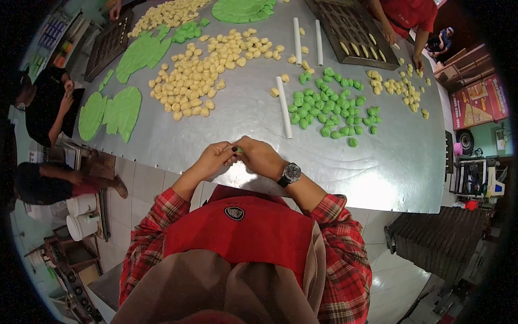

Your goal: Shaping dough pieces and arranging them on the table and onto baking trays in a food production environment.

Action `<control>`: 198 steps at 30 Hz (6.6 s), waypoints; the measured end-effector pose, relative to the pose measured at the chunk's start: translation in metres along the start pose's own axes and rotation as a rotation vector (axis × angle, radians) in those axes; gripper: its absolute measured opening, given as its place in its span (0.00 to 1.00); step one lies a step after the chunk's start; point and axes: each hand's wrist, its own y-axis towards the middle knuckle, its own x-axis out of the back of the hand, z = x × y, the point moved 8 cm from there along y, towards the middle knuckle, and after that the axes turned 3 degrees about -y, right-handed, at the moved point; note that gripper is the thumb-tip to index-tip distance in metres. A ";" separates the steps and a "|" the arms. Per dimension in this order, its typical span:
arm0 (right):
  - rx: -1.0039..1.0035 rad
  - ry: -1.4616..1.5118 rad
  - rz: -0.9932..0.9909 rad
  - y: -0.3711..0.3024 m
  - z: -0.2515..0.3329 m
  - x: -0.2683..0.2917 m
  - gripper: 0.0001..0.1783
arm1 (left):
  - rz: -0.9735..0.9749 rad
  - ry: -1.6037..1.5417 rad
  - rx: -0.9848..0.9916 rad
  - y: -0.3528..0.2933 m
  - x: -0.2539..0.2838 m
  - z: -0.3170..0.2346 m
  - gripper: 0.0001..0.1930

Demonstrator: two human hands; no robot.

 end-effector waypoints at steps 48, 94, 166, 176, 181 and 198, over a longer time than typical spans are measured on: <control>-0.040 -0.543 -0.168 -0.017 -0.043 -0.039 0.23 | -0.459 1.223 -0.669 0.023 0.023 -0.032 0.18; -0.668 -0.933 -0.292 0.210 -0.314 0.217 0.18 | -0.236 0.828 -0.598 0.050 -0.007 -0.035 0.12; -0.438 -0.682 0.226 0.127 -0.287 0.204 0.15 | -0.240 0.816 -0.571 0.057 -0.009 -0.042 0.11; -0.506 -0.502 -0.040 0.092 -0.296 0.198 0.11 | -0.243 0.870 -0.552 0.057 -0.009 -0.042 0.12; -0.276 -0.284 -0.323 0.141 -0.286 0.203 0.11 | -0.238 0.874 -0.534 0.060 -0.008 -0.041 0.12; -0.390 -0.139 -0.249 0.299 -0.275 0.205 0.13 | -0.265 0.833 -0.495 0.055 -0.001 -0.034 0.13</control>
